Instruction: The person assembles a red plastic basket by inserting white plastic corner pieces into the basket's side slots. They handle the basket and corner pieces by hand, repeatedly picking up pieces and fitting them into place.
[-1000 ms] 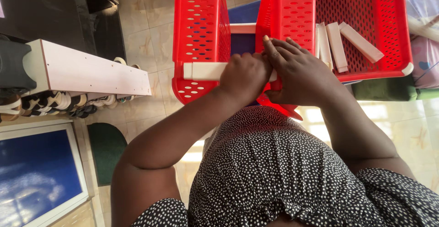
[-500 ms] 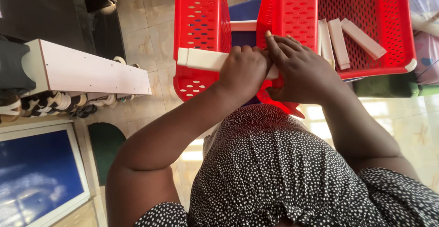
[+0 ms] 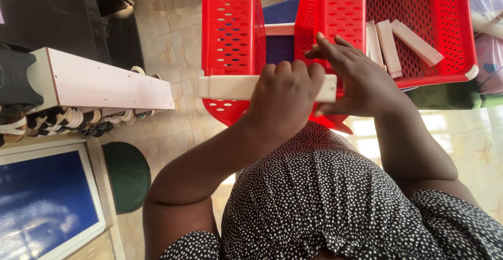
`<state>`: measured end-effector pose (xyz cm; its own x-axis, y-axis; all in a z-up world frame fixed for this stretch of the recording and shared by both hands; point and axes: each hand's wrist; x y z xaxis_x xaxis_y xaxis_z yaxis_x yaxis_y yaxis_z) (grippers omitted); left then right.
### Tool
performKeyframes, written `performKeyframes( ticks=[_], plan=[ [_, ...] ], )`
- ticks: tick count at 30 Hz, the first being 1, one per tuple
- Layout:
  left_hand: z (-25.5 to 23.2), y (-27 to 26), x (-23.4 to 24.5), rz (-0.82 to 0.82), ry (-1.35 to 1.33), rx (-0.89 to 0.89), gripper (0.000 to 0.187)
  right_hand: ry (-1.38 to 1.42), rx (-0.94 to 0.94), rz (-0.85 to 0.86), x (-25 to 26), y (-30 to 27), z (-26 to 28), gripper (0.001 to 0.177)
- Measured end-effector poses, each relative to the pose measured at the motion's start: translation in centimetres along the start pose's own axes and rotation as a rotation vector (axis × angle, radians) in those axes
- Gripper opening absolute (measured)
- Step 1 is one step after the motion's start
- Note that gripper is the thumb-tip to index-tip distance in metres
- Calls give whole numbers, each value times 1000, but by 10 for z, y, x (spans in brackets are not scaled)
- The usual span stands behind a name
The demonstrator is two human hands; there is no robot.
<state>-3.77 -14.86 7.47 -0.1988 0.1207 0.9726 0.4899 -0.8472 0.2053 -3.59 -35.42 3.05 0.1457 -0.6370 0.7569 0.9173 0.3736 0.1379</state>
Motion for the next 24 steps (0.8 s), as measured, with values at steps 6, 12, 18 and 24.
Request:
performKeyframes(
  ticks=[6,12,18,24],
  plan=[
    [-17,-4,17,-202,28,-78,28,325,142,-185,-8,-40,-20,106],
    [-20,-2,10,-367,-75,-128,48,834,47,-301,-30,-76,-40,79],
    [-13,-10,-1,-368,-128,-19,48,1306,-52,-450,-35,-94,-51,56],
    [-13,-21,-18,-394,-293,-7,58,1558,-166,-659,-42,-111,-53,40]
  ],
)
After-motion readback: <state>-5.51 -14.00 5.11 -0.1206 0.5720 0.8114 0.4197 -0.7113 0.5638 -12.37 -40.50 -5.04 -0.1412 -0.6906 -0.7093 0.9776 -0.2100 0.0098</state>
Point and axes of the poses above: each hand's wrist, its own y-axis towards the middle knuckle, its own x-axis out of the back of the hand, z = x × y, and after that the axes turned 15 degrees about -x, right-handed
